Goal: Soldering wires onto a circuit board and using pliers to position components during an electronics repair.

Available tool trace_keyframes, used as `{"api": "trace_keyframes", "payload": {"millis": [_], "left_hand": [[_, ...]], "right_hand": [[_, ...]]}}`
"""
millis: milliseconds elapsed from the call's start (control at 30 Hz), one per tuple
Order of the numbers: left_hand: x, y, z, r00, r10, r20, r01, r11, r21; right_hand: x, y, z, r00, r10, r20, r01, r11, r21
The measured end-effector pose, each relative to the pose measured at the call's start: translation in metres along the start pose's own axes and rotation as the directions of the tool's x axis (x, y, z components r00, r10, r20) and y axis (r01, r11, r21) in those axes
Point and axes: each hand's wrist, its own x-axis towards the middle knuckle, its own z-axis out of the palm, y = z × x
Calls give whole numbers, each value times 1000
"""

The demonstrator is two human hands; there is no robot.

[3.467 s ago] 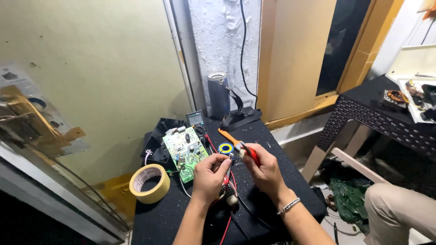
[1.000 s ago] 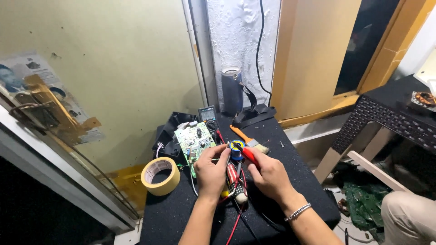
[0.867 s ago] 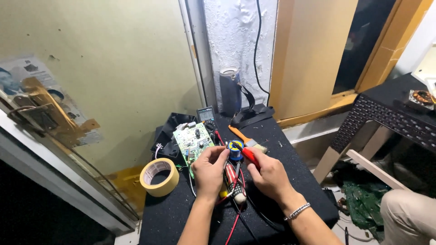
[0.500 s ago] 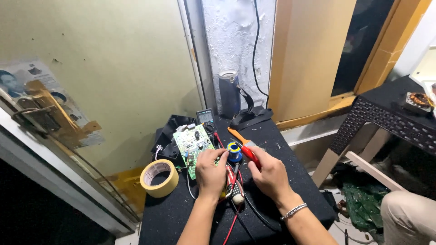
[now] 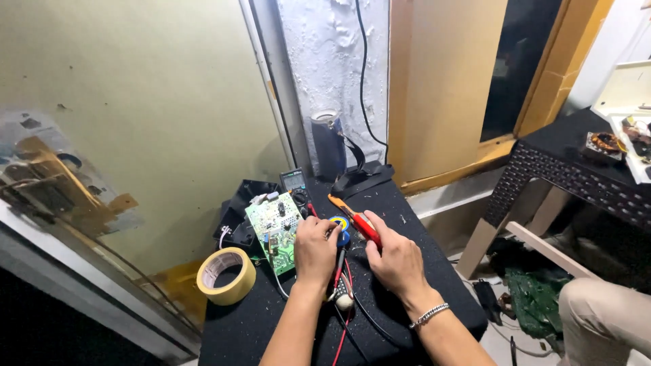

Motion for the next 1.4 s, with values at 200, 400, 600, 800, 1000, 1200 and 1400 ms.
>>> {"api": "trace_keyframes", "payload": {"millis": [200, 400, 600, 800, 1000, 1200, 1400], "left_hand": [[-4, -9, -2, 992, -117, 54, 123, 987, -106], [-6, -14, -1, 996, -67, 59, 74, 989, -129], [-7, -13, -2, 996, -60, 69, 66, 994, -91], [-8, -10, -2, 994, -51, 99, 55, 998, -39], [-6, -1, -11, 988, -84, 129, 90, 995, -41], [-7, 1, -9, 977, -127, 172, 136, 990, -43], [-6, 6, -13, 971, -155, 180, 156, 988, 11]], "right_hand": [[1, -11, -7, 999, -45, -10, 45, 999, 26], [-1, -8, -2, 996, -85, 6, 85, 996, 26], [-1, 9, 10, 993, -75, 92, 78, 996, -34], [-1, 5, 6, 986, -61, 154, 73, 995, -70], [-1, 1, 3, 981, -31, 191, 47, 995, -82], [-2, 0, 3, 964, -43, 261, 81, 987, -138], [-5, -3, 6, 967, -123, 223, 168, 966, -194]]}}
